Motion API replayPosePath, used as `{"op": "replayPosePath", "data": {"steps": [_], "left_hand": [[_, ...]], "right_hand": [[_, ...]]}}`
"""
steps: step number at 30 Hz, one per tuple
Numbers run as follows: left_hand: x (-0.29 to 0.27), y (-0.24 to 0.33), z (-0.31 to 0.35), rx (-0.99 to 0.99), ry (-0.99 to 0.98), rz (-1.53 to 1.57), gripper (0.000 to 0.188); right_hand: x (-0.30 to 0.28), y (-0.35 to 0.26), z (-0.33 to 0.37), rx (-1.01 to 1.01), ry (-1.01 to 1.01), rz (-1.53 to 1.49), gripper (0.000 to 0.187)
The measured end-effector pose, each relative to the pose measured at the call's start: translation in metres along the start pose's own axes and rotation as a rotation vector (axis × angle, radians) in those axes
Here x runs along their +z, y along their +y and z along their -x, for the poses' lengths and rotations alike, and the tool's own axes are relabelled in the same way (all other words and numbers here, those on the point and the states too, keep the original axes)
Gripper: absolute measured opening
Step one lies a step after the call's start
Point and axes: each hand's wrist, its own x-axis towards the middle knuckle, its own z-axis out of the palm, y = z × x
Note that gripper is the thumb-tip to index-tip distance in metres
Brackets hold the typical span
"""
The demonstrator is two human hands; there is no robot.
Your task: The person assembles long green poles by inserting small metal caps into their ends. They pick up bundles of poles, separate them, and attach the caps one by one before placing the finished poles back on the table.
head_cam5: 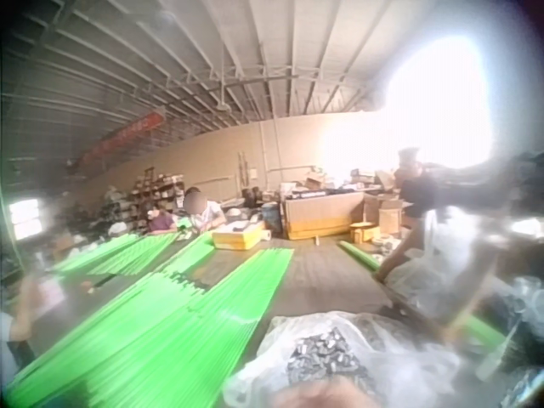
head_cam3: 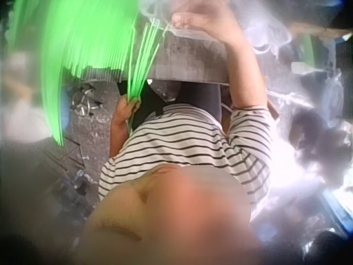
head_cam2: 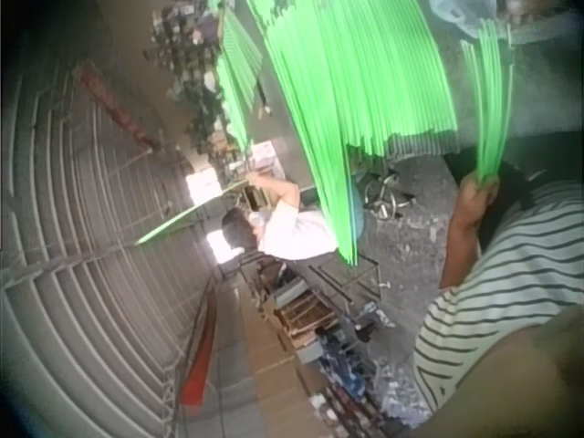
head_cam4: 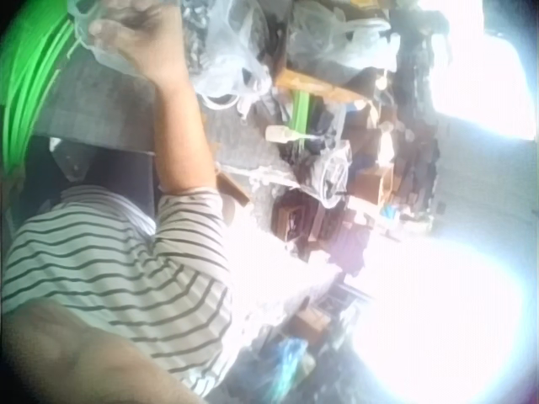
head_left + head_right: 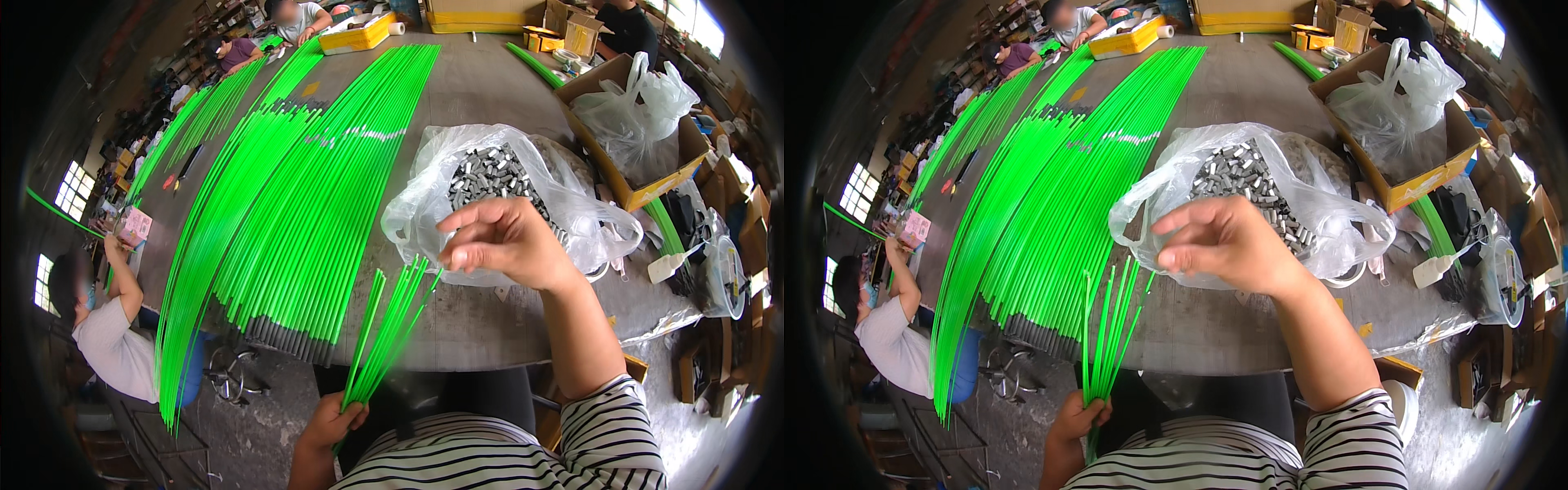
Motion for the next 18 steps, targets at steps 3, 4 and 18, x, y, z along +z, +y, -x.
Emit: {"op": "replayPosePath", "data": {"steps": [3, 4, 18], "left_hand": [[-0.001, -0.003, 0.001, 0.000, -0.001, 0.013, 0.016], [-0.002, -0.003, 0.000, 0.005, -0.008, 0.016, 0.016], [0.000, 0.000, 0.002, 0.021, -0.016, 0.024, 0.015]], "right_hand": [[-0.016, 0.016, -0.009, -0.137, 0.331, 0.507, 0.009], [-0.020, 0.018, -0.008, -0.121, 0.300, 0.673, 0.007], [-0.012, 0.063, -0.015, -0.072, 0.189, 1.503, 0.009]]}}
